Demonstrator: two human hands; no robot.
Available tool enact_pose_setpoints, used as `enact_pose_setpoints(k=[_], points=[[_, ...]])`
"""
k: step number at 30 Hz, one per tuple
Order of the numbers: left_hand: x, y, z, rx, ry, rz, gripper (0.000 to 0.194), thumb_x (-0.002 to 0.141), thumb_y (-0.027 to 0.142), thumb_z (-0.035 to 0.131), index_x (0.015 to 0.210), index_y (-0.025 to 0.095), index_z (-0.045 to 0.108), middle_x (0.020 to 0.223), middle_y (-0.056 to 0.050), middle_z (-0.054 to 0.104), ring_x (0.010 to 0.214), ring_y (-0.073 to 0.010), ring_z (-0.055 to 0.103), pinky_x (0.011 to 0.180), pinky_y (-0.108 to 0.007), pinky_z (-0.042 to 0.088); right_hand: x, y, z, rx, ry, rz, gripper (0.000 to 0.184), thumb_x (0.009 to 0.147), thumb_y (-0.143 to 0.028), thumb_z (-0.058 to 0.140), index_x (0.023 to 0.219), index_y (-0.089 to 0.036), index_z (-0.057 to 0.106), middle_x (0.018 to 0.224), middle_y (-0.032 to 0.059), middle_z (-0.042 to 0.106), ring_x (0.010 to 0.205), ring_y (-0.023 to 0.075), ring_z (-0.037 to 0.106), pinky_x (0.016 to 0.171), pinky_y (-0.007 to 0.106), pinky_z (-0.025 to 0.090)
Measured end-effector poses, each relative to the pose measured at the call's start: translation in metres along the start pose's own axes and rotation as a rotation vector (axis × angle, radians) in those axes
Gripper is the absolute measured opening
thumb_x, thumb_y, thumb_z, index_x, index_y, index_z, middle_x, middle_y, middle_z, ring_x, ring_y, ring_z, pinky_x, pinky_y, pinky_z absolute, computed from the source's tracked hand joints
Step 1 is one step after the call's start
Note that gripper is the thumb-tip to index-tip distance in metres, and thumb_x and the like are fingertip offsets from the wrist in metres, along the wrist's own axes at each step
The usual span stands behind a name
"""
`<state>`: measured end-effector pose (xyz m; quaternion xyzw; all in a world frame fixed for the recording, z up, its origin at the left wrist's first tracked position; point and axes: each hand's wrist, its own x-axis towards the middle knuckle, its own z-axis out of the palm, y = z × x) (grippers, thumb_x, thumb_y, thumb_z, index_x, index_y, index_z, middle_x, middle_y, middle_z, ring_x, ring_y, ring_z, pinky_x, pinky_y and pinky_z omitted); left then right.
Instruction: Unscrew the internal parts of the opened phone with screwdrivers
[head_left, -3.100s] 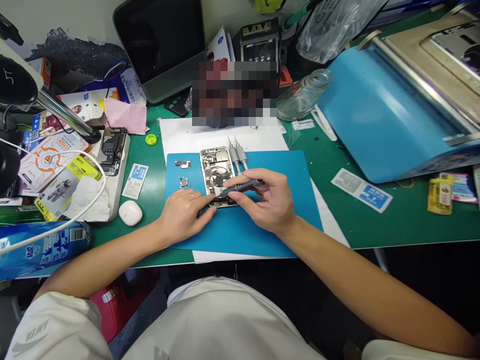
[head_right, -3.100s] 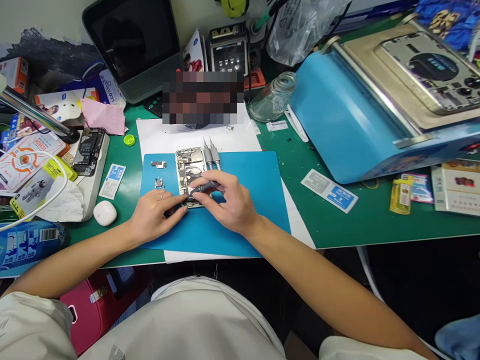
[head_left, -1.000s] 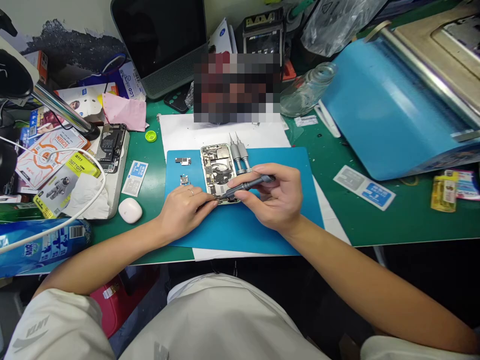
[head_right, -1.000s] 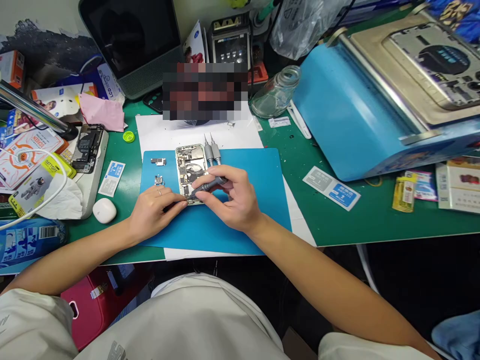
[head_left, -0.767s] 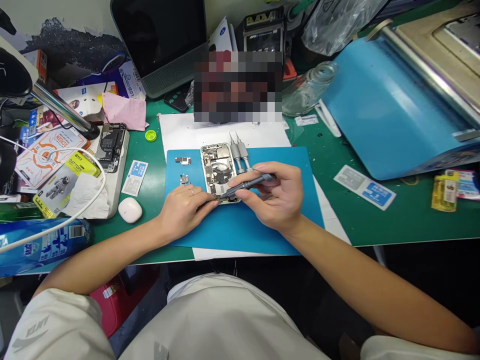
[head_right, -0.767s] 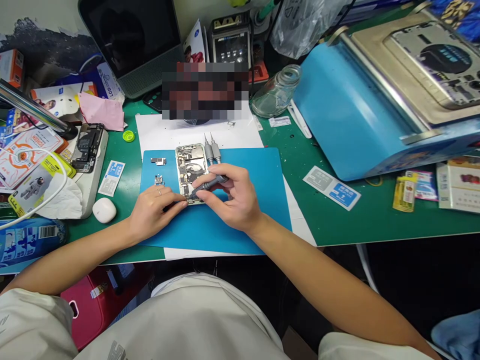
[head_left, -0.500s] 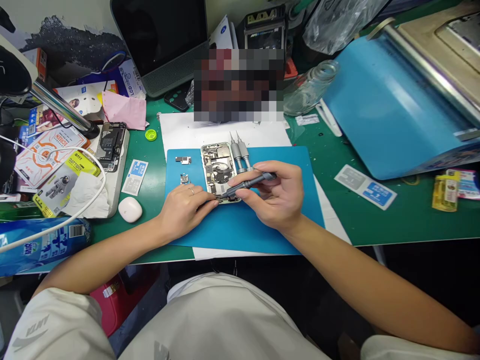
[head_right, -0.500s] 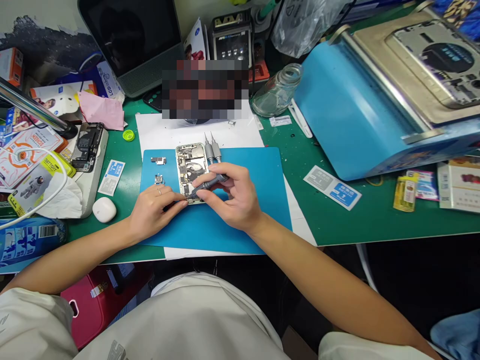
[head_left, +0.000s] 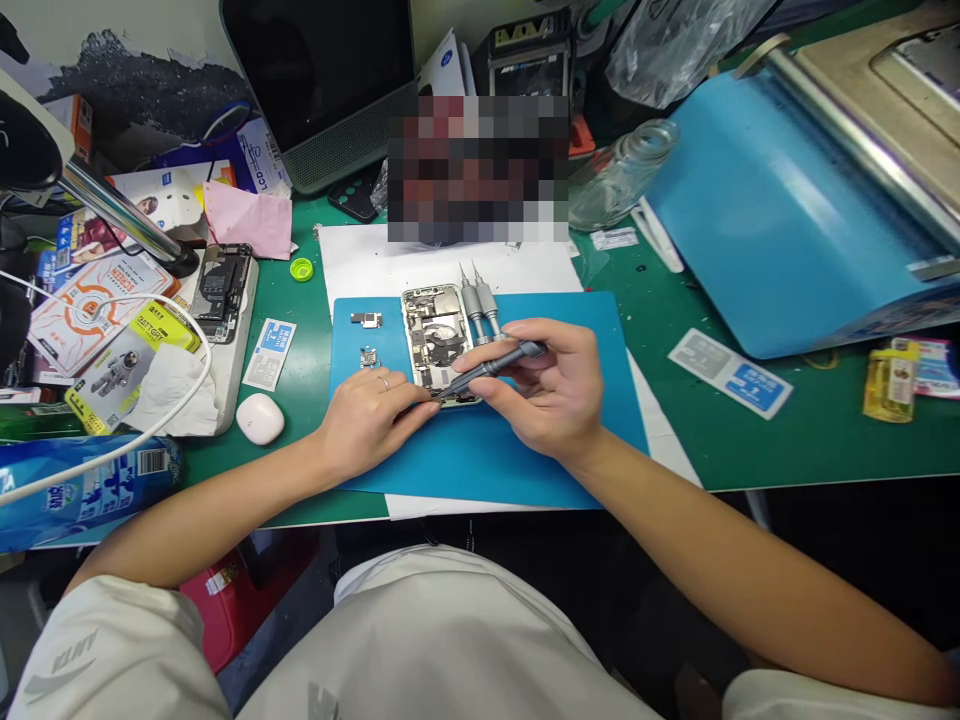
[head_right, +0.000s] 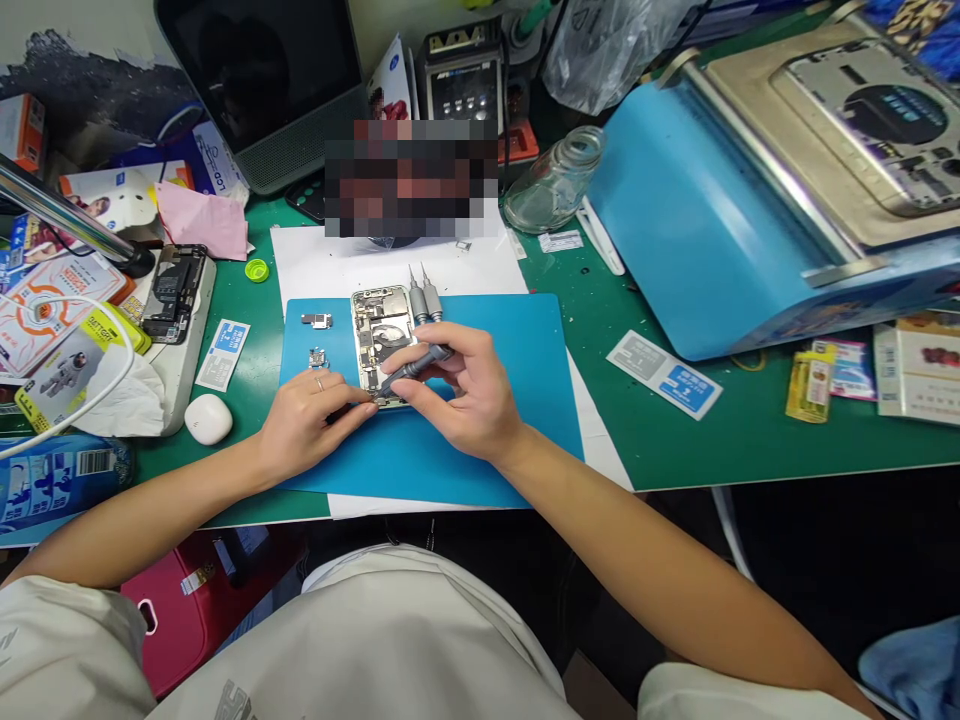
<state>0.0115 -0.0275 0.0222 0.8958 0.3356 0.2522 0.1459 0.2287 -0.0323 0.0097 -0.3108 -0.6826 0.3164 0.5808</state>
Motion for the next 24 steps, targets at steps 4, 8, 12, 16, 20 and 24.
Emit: enact_pose_setpoints(k=[4, 8, 12, 16, 20, 24], points=[[0.0003, 0.0004, -0.0002, -0.002, -0.010, -0.007, 0.027, 0.104, 0.034, 0.053, 0.093, 0.017, 0.070, 0.073, -0.001, 0.066, 0.068, -0.0152, 0.061, 0.068, -0.028, 0.041, -0.0006, 0.0002, -0.0002, -0.001, 0.019, 0.010, 0.046, 0.089, -0.017, 0.072, 0.128, -0.030, 0.050, 0.096, 0.0006, 0.073, 0.086, 0.0181, 0.077, 0.063, 0.027, 0.066], [-0.0002, -0.0001, 0.0002, -0.008, -0.015, -0.015, 0.026, 0.104, 0.035, 0.053, 0.094, 0.018, 0.070, 0.075, -0.001, 0.067, 0.069, -0.0150, 0.061, 0.069, -0.028, 0.042, -0.0014, 0.0007, -0.0003, -0.016, 0.028, 0.031, 0.044, 0.090, -0.020, 0.071, 0.127, -0.032, 0.050, 0.095, 0.0003, 0.071, 0.086, 0.0181, 0.077, 0.063, 0.028, 0.066], [-0.0004, -0.0005, 0.0003, -0.005, -0.026, -0.014, 0.027, 0.105, 0.036, 0.052, 0.093, 0.018, 0.069, 0.077, -0.002, 0.067, 0.070, -0.0151, 0.061, 0.070, -0.028, 0.043, -0.0012, 0.0010, -0.0004, 0.006, 0.038, 0.060, 0.042, 0.090, -0.022, 0.071, 0.125, -0.033, 0.051, 0.094, -0.0002, 0.071, 0.086, 0.0186, 0.077, 0.063, 0.029, 0.066], [0.0001, -0.0006, -0.0003, -0.010, -0.028, -0.010, 0.028, 0.105, 0.037, 0.052, 0.093, 0.018, 0.068, 0.077, -0.002, 0.068, 0.070, -0.0151, 0.061, 0.070, -0.028, 0.042, -0.0012, 0.0014, -0.0003, 0.046, 0.030, 0.074, 0.044, 0.089, -0.020, 0.072, 0.126, -0.032, 0.051, 0.094, -0.0007, 0.072, 0.086, 0.0183, 0.077, 0.064, 0.029, 0.066], [0.0004, -0.0005, -0.0007, -0.014, -0.025, -0.004, 0.027, 0.105, 0.037, 0.052, 0.093, 0.017, 0.067, 0.077, -0.002, 0.068, 0.070, -0.0148, 0.062, 0.069, -0.028, 0.042, -0.0018, 0.0015, 0.0000, 0.060, 0.025, 0.090, 0.045, 0.089, -0.020, 0.072, 0.126, -0.032, 0.051, 0.094, -0.0007, 0.073, 0.086, 0.0175, 0.076, 0.064, 0.029, 0.066], [0.0002, -0.0003, -0.0001, -0.017, -0.021, -0.005, 0.027, 0.104, 0.037, 0.053, 0.093, 0.018, 0.067, 0.077, -0.001, 0.068, 0.070, -0.0148, 0.062, 0.069, -0.028, 0.042, -0.0020, 0.0008, 0.0005, 0.055, 0.036, 0.097, 0.045, 0.089, -0.020, 0.072, 0.126, -0.033, 0.050, 0.094, -0.0006, 0.072, 0.086, 0.0175, 0.076, 0.064, 0.029, 0.067]])
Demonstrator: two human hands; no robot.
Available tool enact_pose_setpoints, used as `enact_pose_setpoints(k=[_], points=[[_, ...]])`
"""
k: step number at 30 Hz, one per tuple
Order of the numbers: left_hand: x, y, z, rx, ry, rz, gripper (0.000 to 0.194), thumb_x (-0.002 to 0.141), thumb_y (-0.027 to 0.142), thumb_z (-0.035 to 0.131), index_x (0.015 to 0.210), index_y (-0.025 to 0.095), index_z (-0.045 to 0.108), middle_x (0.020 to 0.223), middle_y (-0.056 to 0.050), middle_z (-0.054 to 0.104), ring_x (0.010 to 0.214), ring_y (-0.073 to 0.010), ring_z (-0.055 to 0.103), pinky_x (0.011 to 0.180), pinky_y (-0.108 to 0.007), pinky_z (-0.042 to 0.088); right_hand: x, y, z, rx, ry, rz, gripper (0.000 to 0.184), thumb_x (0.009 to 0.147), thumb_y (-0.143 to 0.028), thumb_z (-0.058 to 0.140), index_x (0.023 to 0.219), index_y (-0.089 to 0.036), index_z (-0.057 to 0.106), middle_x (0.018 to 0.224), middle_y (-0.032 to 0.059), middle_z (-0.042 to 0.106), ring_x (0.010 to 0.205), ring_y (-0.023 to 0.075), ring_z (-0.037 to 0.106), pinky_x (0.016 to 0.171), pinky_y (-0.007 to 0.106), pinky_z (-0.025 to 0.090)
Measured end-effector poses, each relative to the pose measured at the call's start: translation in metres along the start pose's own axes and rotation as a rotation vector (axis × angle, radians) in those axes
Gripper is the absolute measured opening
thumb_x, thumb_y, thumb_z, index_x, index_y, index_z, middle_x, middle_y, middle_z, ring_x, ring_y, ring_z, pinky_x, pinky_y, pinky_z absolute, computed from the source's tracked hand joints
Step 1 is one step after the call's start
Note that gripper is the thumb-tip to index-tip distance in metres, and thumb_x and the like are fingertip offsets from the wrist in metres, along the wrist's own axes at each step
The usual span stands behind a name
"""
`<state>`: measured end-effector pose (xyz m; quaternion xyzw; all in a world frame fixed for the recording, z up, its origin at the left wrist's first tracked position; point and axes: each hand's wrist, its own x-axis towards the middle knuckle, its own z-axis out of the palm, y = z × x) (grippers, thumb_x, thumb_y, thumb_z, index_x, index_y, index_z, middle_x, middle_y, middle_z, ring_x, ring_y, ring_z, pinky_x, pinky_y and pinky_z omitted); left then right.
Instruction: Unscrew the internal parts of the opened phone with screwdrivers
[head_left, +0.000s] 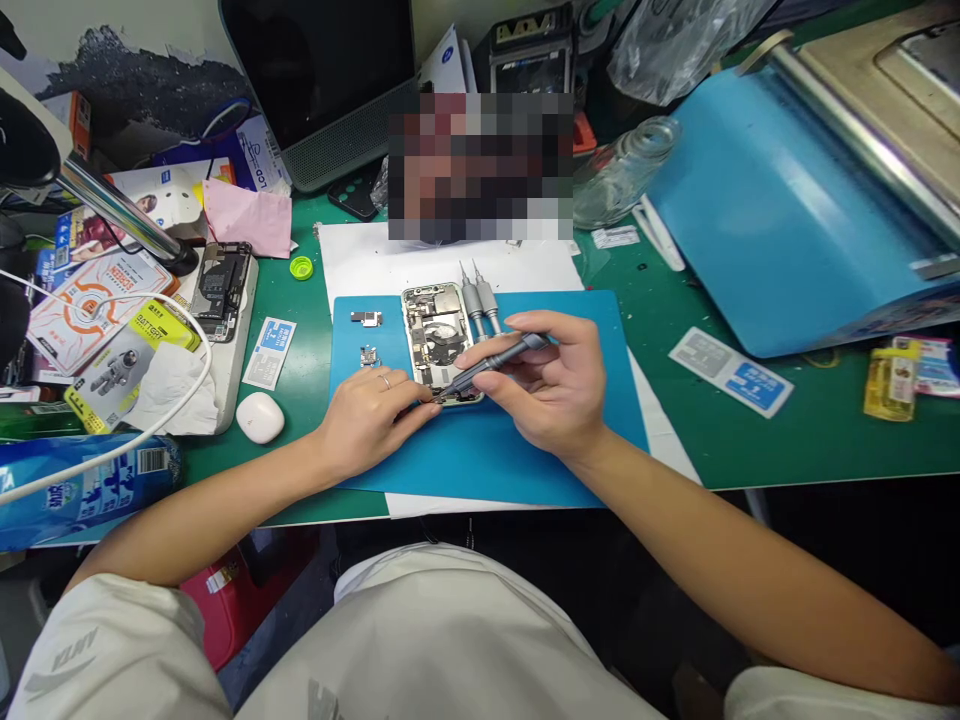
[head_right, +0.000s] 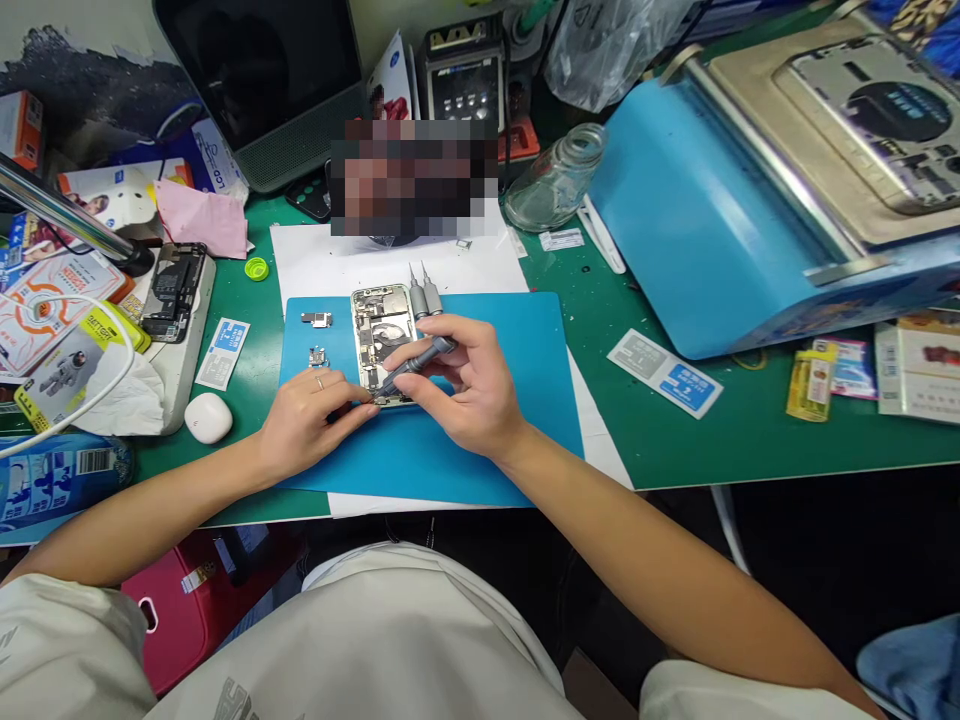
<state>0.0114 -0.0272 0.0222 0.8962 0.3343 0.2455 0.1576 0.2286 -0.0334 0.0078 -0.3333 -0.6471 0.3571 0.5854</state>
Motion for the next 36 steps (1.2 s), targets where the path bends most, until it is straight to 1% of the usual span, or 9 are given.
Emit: enact_pose_setpoints(k=[6, 10, 13, 16, 20, 26, 32, 36], points=[[-0.0007, 0.0000, 0.0013, -0.018, 0.021, -0.019, 0.024, 0.102, 0.038, 0.057, 0.096, 0.018, 0.068, 0.076, -0.001, 0.068, 0.069, -0.0146, 0.062, 0.069, -0.029, 0.043, 0.0014, -0.0016, 0.0001, 0.000, 0.016, -0.014, 0.048, 0.090, -0.017, 0.072, 0.129, -0.035, 0.051, 0.094, -0.0011, 0.069, 0.086, 0.0169, 0.076, 0.061, 0.027, 0.066], [-0.0008, 0.0003, 0.0014, -0.004, 0.008, -0.035, 0.023, 0.103, 0.037, 0.056, 0.097, 0.018, 0.068, 0.077, -0.001, 0.068, 0.070, -0.0149, 0.063, 0.070, -0.029, 0.043, 0.0028, -0.0019, -0.0001, -0.032, 0.046, -0.027, 0.046, 0.090, -0.020, 0.072, 0.128, -0.036, 0.052, 0.100, -0.0001, 0.065, 0.085, 0.0167, 0.076, 0.060, 0.027, 0.066], [-0.0006, 0.0003, 0.0015, 0.010, 0.021, -0.019, 0.021, 0.103, 0.033, 0.055, 0.096, 0.018, 0.068, 0.078, -0.001, 0.069, 0.070, -0.0150, 0.063, 0.069, -0.030, 0.042, 0.0032, -0.0020, -0.0002, -0.036, 0.057, -0.029, 0.046, 0.089, -0.020, 0.073, 0.128, -0.036, 0.053, 0.104, 0.0006, 0.064, 0.085, 0.0165, 0.076, 0.058, 0.027, 0.066], [-0.0006, -0.0001, 0.0016, 0.016, 0.040, -0.003, 0.020, 0.103, 0.031, 0.055, 0.095, 0.018, 0.068, 0.078, -0.001, 0.069, 0.070, -0.0150, 0.063, 0.068, -0.029, 0.042, 0.0034, -0.0020, -0.0004, -0.026, 0.048, -0.032, 0.048, 0.089, -0.019, 0.072, 0.130, -0.037, 0.053, 0.102, 0.0002, 0.065, 0.085, 0.0169, 0.076, 0.059, 0.027, 0.066], [-0.0007, -0.0009, 0.0017, 0.023, 0.038, 0.004, 0.021, 0.104, 0.031, 0.055, 0.094, 0.019, 0.067, 0.077, 0.000, 0.069, 0.070, -0.0150, 0.063, 0.067, -0.030, 0.041, 0.0035, -0.0012, -0.0009, -0.017, 0.031, -0.047, 0.053, 0.089, -0.015, 0.072, 0.132, -0.038, 0.052, 0.096, -0.0012, 0.068, 0.086, 0.0167, 0.076, 0.061, 0.026, 0.066], [-0.0008, -0.0010, 0.0022, 0.019, 0.042, 0.009, 0.020, 0.103, 0.031, 0.055, 0.093, 0.018, 0.067, 0.077, 0.000, 0.069, 0.069, -0.0149, 0.062, 0.067, -0.030, 0.041, 0.0027, 0.0000, -0.0005, -0.008, 0.034, -0.049, 0.055, 0.087, -0.011, 0.072, 0.132, -0.036, 0.052, 0.095, -0.0018, 0.070, 0.088, 0.0155, 0.077, 0.063, 0.025, 0.067], [-0.0015, -0.0005, 0.0022, 0.021, 0.034, 0.002, 0.022, 0.104, 0.032, 0.054, 0.093, 0.018, 0.067, 0.077, -0.001, 0.069, 0.069, -0.0148, 0.062, 0.067, -0.030, 0.041, 0.0018, 0.0008, 0.0003, -0.032, 0.030, -0.055, 0.053, 0.088, -0.014, 0.072, 0.132, -0.034, 0.051, 0.096, -0.0009, 0.071, 0.087, 0.0160, 0.076, 0.061, 0.025, 0.066], [-0.0020, -0.0009, 0.0025, 0.018, 0.041, -0.001, 0.021, 0.103, 0.030, 0.055, 0.093, 0.018, 0.067, 0.077, -0.001, 0.068, 0.069, -0.0148, 0.062, 0.067, -0.030, 0.041, 0.0003, 0.0020, -0.0001, -0.065, 0.020, -0.064, 0.052, 0.089, -0.019, 0.073, 0.133, -0.034, 0.049, 0.097, 0.0001, 0.072, 0.088, 0.0173, 0.076, 0.061, 0.026, 0.067]])
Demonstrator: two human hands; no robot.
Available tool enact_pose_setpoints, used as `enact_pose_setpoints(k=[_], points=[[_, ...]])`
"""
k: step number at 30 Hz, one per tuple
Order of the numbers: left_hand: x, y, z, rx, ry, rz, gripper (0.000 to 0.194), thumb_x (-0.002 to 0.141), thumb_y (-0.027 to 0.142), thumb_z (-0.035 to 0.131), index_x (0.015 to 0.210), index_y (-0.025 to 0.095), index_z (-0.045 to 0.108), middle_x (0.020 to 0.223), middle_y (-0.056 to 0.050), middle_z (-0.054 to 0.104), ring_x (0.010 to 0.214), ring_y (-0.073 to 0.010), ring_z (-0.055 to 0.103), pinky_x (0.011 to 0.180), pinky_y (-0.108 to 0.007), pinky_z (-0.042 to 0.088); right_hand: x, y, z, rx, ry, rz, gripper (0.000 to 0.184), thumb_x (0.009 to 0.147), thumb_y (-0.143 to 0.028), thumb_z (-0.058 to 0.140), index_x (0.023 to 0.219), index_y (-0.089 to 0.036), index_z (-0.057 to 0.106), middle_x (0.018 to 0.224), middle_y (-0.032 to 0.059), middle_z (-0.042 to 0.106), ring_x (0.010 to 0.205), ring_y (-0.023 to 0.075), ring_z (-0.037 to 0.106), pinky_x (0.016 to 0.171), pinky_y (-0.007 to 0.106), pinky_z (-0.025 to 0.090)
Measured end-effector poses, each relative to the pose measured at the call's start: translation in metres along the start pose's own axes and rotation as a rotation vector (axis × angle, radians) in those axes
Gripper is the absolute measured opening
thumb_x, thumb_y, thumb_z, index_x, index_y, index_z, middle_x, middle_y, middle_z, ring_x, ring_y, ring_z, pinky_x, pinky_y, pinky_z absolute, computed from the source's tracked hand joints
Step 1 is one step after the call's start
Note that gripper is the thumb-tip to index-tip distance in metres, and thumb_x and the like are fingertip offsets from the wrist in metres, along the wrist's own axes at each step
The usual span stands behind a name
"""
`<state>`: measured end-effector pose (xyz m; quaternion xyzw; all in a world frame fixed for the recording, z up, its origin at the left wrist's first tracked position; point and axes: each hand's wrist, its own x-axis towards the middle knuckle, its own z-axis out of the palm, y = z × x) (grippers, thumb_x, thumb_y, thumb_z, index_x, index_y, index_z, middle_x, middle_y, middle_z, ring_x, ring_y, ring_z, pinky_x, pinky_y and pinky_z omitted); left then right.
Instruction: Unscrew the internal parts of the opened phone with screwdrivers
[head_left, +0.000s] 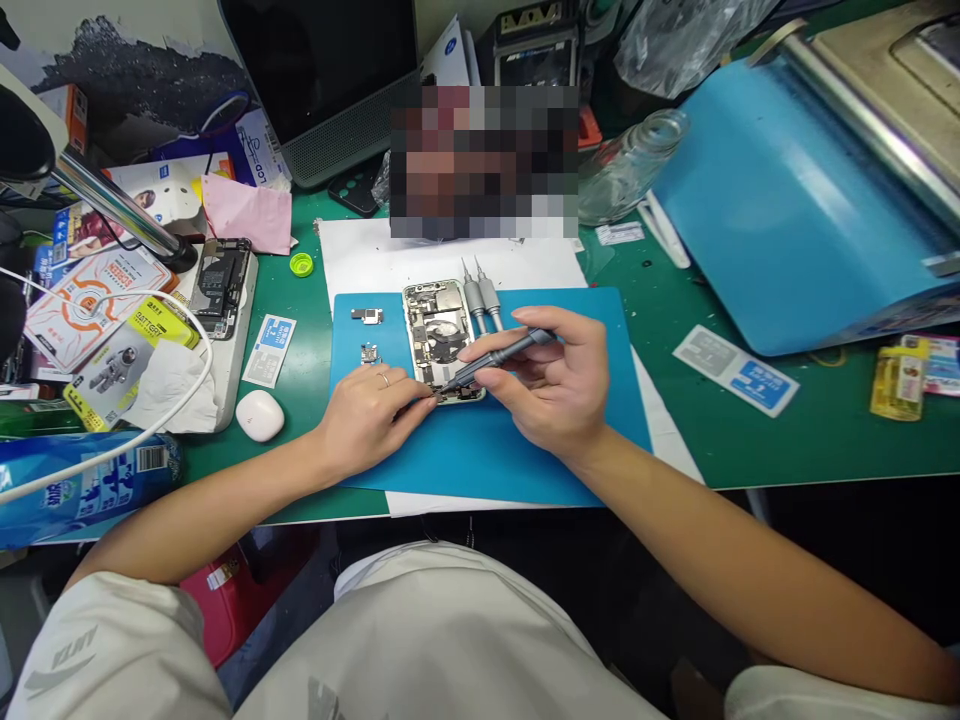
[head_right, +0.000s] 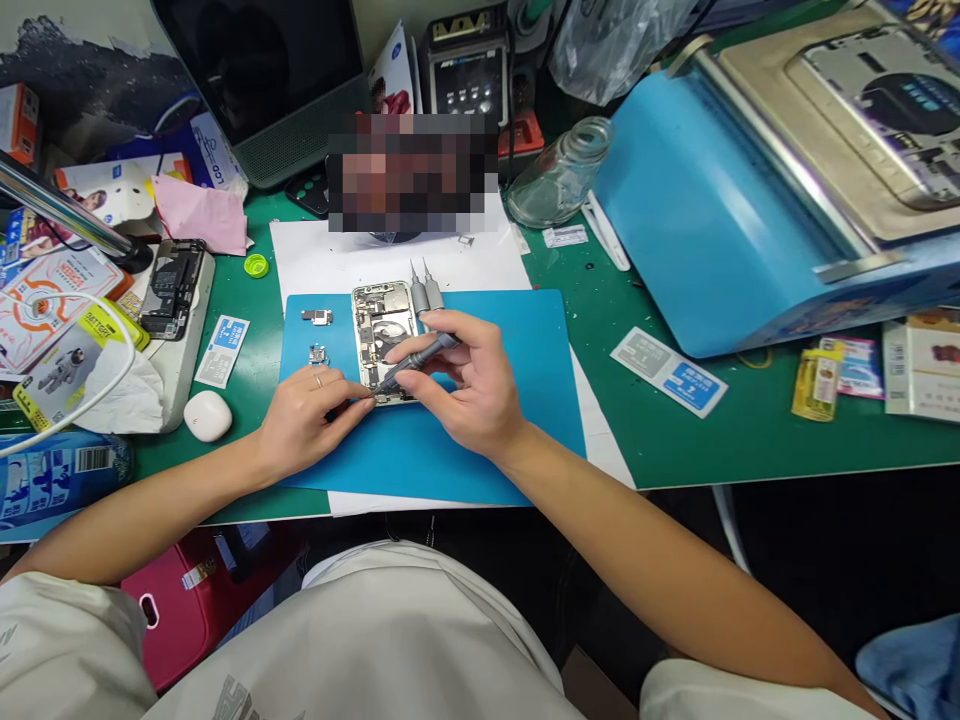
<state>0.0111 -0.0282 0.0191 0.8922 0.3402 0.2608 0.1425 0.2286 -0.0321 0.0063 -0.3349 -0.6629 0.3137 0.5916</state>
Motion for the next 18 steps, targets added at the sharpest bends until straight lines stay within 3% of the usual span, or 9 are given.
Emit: enact_pose_setpoints(k=[7, 18], points=[[0.0000, -0.0002, -0.0005, -0.009, -0.005, -0.030, 0.021, 0.103, 0.030, 0.054, 0.093, 0.018, 0.068, 0.075, -0.001, 0.067, 0.070, -0.0155, 0.063, 0.070, -0.030, 0.043, -0.0019, -0.0019, 0.0002, -0.013, -0.048, 0.010, 0.058, 0.093, -0.024, 0.066, 0.143, -0.037, 0.041, 0.102, 0.0029, 0.073, 0.086, 0.0195, 0.075, 0.062, 0.032, 0.068], [0.0014, 0.0014, -0.0031, -0.052, -0.021, -0.071, 0.022, 0.102, 0.036, 0.057, 0.096, 0.019, 0.069, 0.070, 0.000, 0.064, 0.066, -0.0149, 0.061, 0.070, -0.029, 0.043, -0.0004, -0.0032, 0.0001, -0.014, -0.015, 0.055, 0.054, 0.093, -0.029, 0.068, 0.140, -0.037, 0.043, 0.101, 0.0026, 0.072, 0.091, 0.0196, 0.075, 0.067, 0.032, 0.068]])
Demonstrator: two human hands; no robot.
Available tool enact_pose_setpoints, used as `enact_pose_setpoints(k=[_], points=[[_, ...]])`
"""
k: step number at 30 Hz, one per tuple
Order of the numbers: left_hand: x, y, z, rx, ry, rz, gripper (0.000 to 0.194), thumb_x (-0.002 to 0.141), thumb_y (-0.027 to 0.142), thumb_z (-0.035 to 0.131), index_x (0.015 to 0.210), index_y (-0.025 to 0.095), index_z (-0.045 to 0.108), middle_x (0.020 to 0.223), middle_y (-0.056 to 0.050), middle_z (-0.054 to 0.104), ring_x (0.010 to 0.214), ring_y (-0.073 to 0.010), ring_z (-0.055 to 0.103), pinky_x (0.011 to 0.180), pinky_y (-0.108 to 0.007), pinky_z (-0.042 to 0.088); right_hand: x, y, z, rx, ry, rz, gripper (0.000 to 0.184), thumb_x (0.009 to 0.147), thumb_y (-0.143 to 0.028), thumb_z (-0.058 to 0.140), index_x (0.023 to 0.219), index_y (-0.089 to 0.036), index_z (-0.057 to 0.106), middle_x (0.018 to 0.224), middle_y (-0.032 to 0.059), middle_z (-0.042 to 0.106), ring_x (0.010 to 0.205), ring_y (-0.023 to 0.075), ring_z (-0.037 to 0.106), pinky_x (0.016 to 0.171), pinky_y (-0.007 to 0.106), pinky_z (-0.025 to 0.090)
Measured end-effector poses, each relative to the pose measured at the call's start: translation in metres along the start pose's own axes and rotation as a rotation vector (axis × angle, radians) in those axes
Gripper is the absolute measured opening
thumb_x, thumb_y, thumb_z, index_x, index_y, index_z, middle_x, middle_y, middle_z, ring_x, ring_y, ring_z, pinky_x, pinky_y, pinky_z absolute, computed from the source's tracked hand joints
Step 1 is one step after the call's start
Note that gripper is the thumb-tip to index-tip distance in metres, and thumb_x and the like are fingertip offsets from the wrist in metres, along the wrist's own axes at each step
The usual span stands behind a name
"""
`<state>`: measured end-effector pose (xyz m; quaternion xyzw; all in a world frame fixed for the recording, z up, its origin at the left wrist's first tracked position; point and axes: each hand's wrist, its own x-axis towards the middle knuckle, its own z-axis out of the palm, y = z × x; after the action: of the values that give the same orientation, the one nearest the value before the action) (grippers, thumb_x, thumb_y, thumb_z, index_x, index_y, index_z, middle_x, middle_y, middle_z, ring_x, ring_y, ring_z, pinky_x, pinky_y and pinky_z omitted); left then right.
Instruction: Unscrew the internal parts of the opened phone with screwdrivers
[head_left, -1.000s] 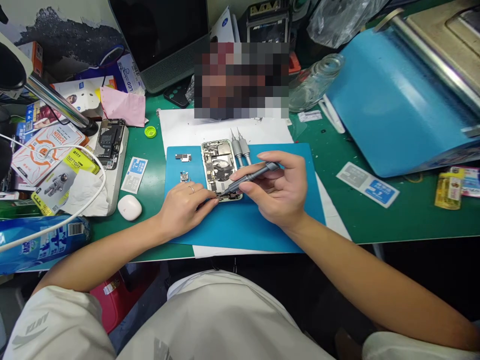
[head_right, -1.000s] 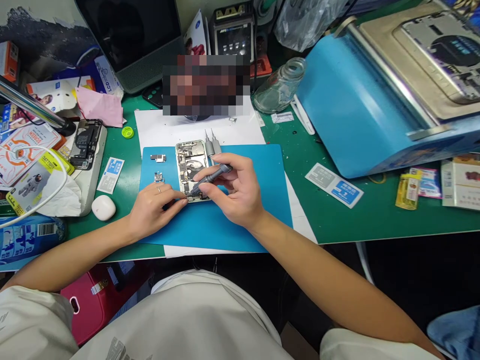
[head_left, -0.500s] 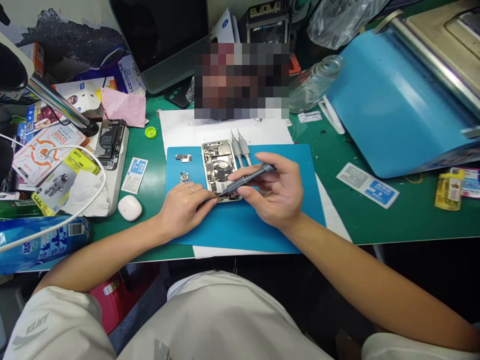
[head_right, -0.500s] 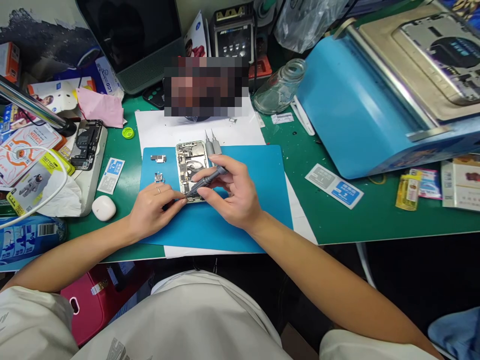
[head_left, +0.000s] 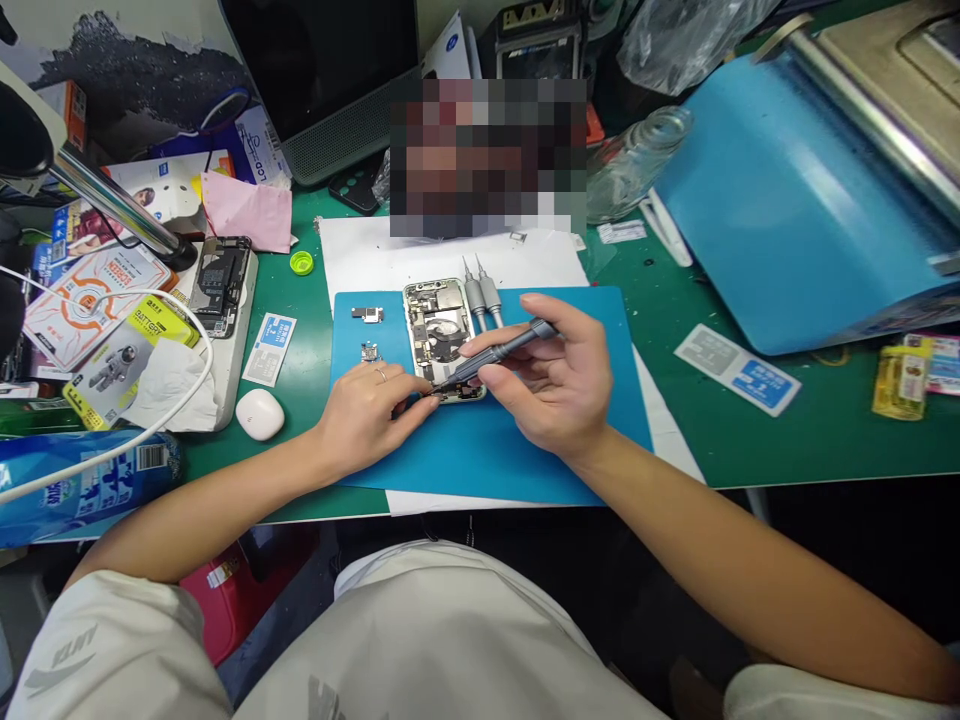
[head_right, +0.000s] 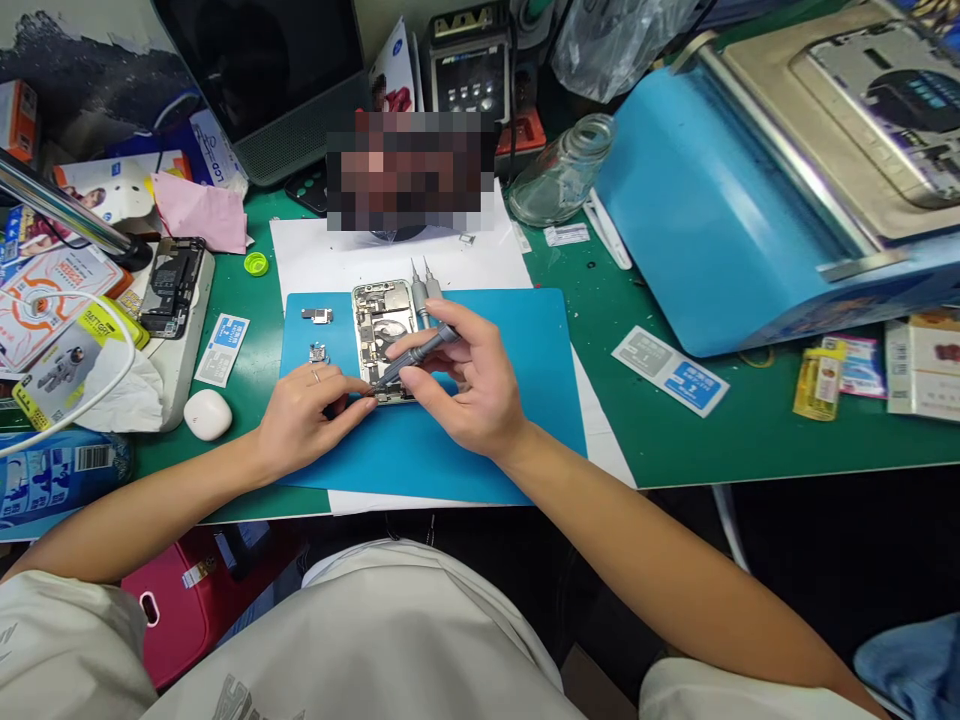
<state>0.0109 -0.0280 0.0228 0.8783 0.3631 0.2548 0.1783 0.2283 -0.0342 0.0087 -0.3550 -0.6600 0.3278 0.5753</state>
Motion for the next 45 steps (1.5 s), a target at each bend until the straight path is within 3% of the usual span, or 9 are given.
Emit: enact_pose_setpoints(k=[10, 19, 37, 45], points=[[0.0002, -0.0002, 0.0004, 0.000, 0.016, 0.014, 0.019, 0.102, 0.030, 0.057, 0.094, 0.018, 0.069, 0.072, 0.000, 0.066, 0.067, -0.0144, 0.062, 0.071, -0.029, 0.043, -0.0003, 0.0013, 0.0005, 0.012, 0.017, 0.004, 0.056, 0.091, -0.025, 0.070, 0.140, -0.038, 0.045, 0.100, 0.0014, 0.074, 0.088, 0.0197, 0.075, 0.067, 0.033, 0.069], [-0.0009, -0.0015, 0.0012, 0.001, 0.008, 0.007, 0.020, 0.102, 0.032, 0.056, 0.093, 0.019, 0.069, 0.071, 0.001, 0.065, 0.067, -0.0141, 0.061, 0.071, -0.029, 0.043, 0.0001, 0.0011, -0.0006, -0.009, -0.016, 0.007, 0.055, 0.092, -0.031, 0.069, 0.140, -0.039, 0.043, 0.102, 0.0019, 0.072, 0.089, 0.0198, 0.075, 0.064, 0.032, 0.068], [-0.0012, -0.0001, 0.0014, -0.002, 0.035, -0.034, 0.021, 0.100, 0.037, 0.060, 0.094, 0.019, 0.071, 0.067, 0.001, 0.063, 0.064, -0.0143, 0.059, 0.070, -0.030, 0.044, 0.0010, 0.0021, -0.0006, -0.031, -0.026, -0.024, 0.057, 0.094, -0.024, 0.066, 0.143, -0.038, 0.041, 0.101, 0.0027, 0.072, 0.091, 0.0205, 0.075, 0.062, 0.033, 0.067], [-0.0012, 0.0053, -0.0027, -0.092, 0.074, -0.134, 0.023, 0.095, 0.034, 0.063, 0.110, 0.019, 0.054, 0.078, 0.002, 0.059, 0.066, -0.0134, 0.055, 0.064, -0.027, 0.043, 0.0011, 0.0028, 0.0002, 0.002, 0.033, 0.004, 0.060, 0.093, -0.026, 0.068, 0.142, -0.042, 0.039, 0.099, 0.0007, 0.073, 0.086, 0.0187, 0.075, 0.066, 0.032, 0.068]])
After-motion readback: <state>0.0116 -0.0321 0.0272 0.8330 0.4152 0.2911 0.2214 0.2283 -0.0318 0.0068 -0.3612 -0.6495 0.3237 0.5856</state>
